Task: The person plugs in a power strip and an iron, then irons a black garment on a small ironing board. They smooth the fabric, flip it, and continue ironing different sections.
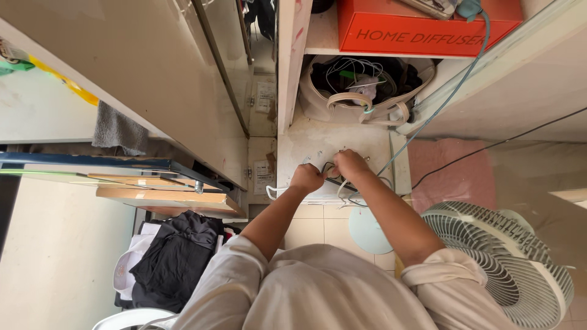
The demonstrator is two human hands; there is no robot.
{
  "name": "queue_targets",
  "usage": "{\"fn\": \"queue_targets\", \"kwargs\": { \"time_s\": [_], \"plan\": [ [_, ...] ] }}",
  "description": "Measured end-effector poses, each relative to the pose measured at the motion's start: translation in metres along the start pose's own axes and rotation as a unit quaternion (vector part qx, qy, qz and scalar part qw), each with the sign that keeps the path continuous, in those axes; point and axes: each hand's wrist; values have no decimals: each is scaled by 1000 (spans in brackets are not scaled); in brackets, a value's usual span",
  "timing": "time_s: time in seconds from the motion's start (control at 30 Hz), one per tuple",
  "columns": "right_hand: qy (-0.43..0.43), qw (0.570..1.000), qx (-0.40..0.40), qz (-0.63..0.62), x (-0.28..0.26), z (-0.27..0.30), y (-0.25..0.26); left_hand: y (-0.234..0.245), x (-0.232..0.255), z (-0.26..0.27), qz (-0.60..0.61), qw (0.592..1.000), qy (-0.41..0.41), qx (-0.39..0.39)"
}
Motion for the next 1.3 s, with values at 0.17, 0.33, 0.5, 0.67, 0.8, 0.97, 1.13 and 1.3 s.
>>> {"fn": "queue_targets", "kwargs": {
  "time_s": [0.17, 0.33, 0.5, 0.67, 0.8, 0.97, 1.13, 1.3],
  "plan": [
    [-28, 999, 7, -18, -21, 16, 15, -4, 0, -10, -59, 998, 1, -23],
    [111, 931, 348, 7, -51, 78, 15, -25, -1, -12, 18, 999, -22, 29],
    [-111, 844, 513, -110, -18, 172, -8, -36, -1, -34, 33, 997, -36, 57],
    [-106, 907, 404, -56, 22, 183, -63, -38, 10, -58, 50, 996, -7, 72],
    [-88, 903, 420, -24, 48, 152, -87, -32, 6, -71, 65, 991, 11, 118],
    [-154, 898, 411, -23, 73, 116, -81, -22, 0, -75, 151, 977, -43, 148],
    [-146, 912, 382, -20, 70, 115, -79, -8, 2, -59, 128, 984, -39, 118],
    [-113, 898, 416, -94, 34, 139, -59, 1, 6, -20, 51, 978, -36, 200]
  ]
}}
Point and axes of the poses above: each hand's wrist, its own z-axis away from the middle knuckle, its own y-axis out of the back of the hand, x = y × z, and after that the axes turned 13 degrees about y, right-handed
